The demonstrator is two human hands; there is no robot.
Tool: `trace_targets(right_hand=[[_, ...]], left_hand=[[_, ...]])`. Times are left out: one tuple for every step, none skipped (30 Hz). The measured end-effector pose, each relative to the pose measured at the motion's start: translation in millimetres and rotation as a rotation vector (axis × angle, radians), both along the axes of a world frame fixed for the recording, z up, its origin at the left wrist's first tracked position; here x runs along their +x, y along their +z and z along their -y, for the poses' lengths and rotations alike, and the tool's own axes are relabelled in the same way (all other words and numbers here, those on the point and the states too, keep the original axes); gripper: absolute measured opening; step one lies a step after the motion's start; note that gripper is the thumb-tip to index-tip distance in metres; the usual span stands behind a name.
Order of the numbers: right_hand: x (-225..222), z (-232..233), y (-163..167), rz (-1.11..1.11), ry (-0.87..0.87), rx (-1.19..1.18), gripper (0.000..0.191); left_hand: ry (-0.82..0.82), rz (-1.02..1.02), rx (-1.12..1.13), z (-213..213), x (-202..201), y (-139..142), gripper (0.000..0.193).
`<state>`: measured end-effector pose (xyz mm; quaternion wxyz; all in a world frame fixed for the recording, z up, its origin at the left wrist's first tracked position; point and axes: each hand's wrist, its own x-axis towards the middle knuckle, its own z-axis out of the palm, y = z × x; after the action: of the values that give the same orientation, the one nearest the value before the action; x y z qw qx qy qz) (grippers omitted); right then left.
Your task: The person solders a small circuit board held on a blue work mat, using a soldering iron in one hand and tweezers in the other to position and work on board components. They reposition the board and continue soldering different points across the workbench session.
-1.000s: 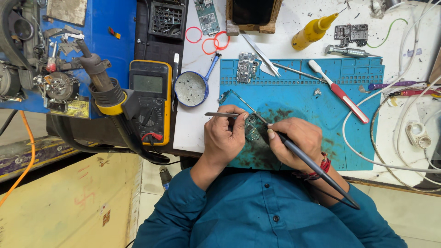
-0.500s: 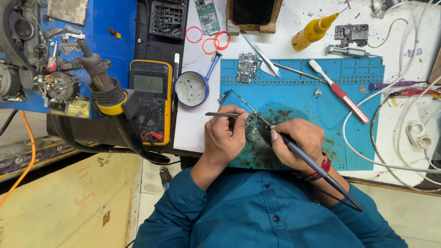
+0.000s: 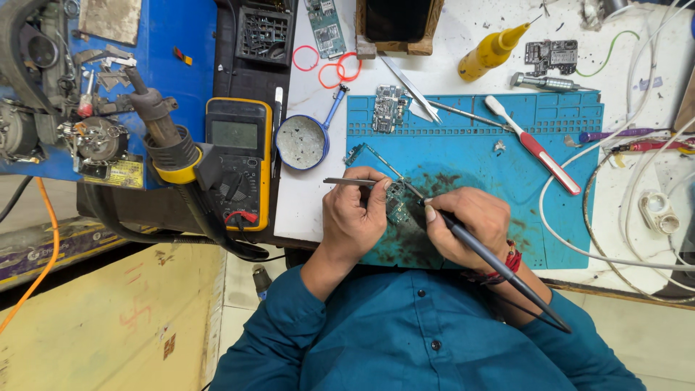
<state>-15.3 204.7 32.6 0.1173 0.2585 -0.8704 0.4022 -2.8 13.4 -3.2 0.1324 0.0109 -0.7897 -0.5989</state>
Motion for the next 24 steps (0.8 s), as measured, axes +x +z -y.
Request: trace_targets(right_hand=[[0.7,-0.6,-0.5,-0.011,0.01,-0.007,0.009],[0.7,-1.5,-1.3,-0.005,-0.004,-0.006,0.009],[1.5,-2.6,-2.3,0.007,-0.017,-0.003,0.009],[3.3,-3.8,-3.2,0.023,-0.03,-0.001,0.009],[4.3,-4.9,-4.7,0.021,-0.042,-0.022,0.009],[5.6,-5.7,-6.5,0.02,-0.057,-0.043,0.009],[6.8,-6.6,-8.2,0.018,-0.071,-0.063,0.009],[6.1,-6.9,-10.6,0.008,-0.09,-0.078,0.013],[5.4,-7.1,-12.9,-0.004,-0.107,-0.093,0.017],[5.3,-7.5,-14.6,-0.014,-0.124,-0.108,0.022],[5.5,-8.1,-15.8,-0.027,-0.13,-0.096,0.023],[5.7,-8.5,-16.9,-0.041,-0.137,-0.084,0.023],[5.7,-9.1,-17.5,-0.056,-0.144,-0.071,0.023],[6.7,-10.0,-17.5,-0.045,-0.143,-0.062,0.023],[8.0,-10.9,-17.0,-0.035,-0.141,-0.053,0.023],[8.9,-11.8,-16.9,-0.022,-0.14,-0.044,0.024],[8.9,-12.1,-17.1,-0.02,-0.124,-0.055,0.021],[8.6,-12.5,-17.4,-0.016,-0.108,-0.066,0.018],[8.5,-12.5,-17.8,-0.012,-0.092,-0.077,0.016],[8.5,-12.3,-17.9,-0.016,-0.088,-0.073,0.014],[8.3,-11.9,-18.4,-0.021,-0.084,-0.069,0.011],[7.9,-11.6,-18.5,-0.026,-0.081,-0.065,0.01],[7.8,-11.3,-18.2,-0.023,-0.08,-0.066,0.01],[7.7,-10.9,-18.0,-0.018,-0.078,-0.067,0.01]], left_hand=[[-0.003,-0.017,-0.01,0.1,0.1,0.2,0.01],[-0.003,-0.017,-0.011,0.2,-1.5,0.0,0.01],[-0.003,-0.011,-0.011,0.1,-1.6,-0.2,0.01],[-0.002,-0.001,-0.011,0.0,-0.1,0.3,0.01],[-0.002,0.01,0.005,0.1,0.4,0.3,0.01],[-0.004,0.022,0.021,0.4,0.7,0.1,0.01],[-0.005,0.034,0.037,0.4,1.4,0.0,0.01],[-0.011,0.016,0.042,0.8,1.1,-0.1,0.01],[-0.016,-0.004,0.046,1.1,0.7,-0.2,0.011],[-0.021,-0.021,0.05,1.4,0.6,-0.2,0.011],[-0.019,-0.012,0.048,1.4,0.9,-0.2,0.011],[-0.019,-0.004,0.045,1.6,0.8,-0.2,0.011],[-0.018,0.003,0.043,1.6,0.5,-0.2,0.011],[-0.022,-0.005,0.035,1.7,0.4,-0.3,0.011],[-0.026,-0.014,0.028,1.9,0.3,-0.3,0.01],[-0.03,-0.021,0.021,1.4,0.4,-0.5,0.01],[-0.032,-0.017,0.015,1.3,0.2,-0.7,0.011],[-0.034,-0.012,0.01,1.1,0.2,-0.8,0.011],[-0.036,-0.007,0.005,1.0,0.5,-0.8,0.011],[-0.034,-0.008,0.007,0.9,0.8,-0.5,0.011],[-0.033,-0.01,0.009,0.8,1.0,-0.5,0.01],[-0.032,-0.012,0.011,0.6,0.7,-0.5,0.01],[-0.031,-0.012,0.011,0.5,0.6,-0.3,0.01],[-0.029,-0.01,0.011,0.4,0.5,-0.2,0.01]])
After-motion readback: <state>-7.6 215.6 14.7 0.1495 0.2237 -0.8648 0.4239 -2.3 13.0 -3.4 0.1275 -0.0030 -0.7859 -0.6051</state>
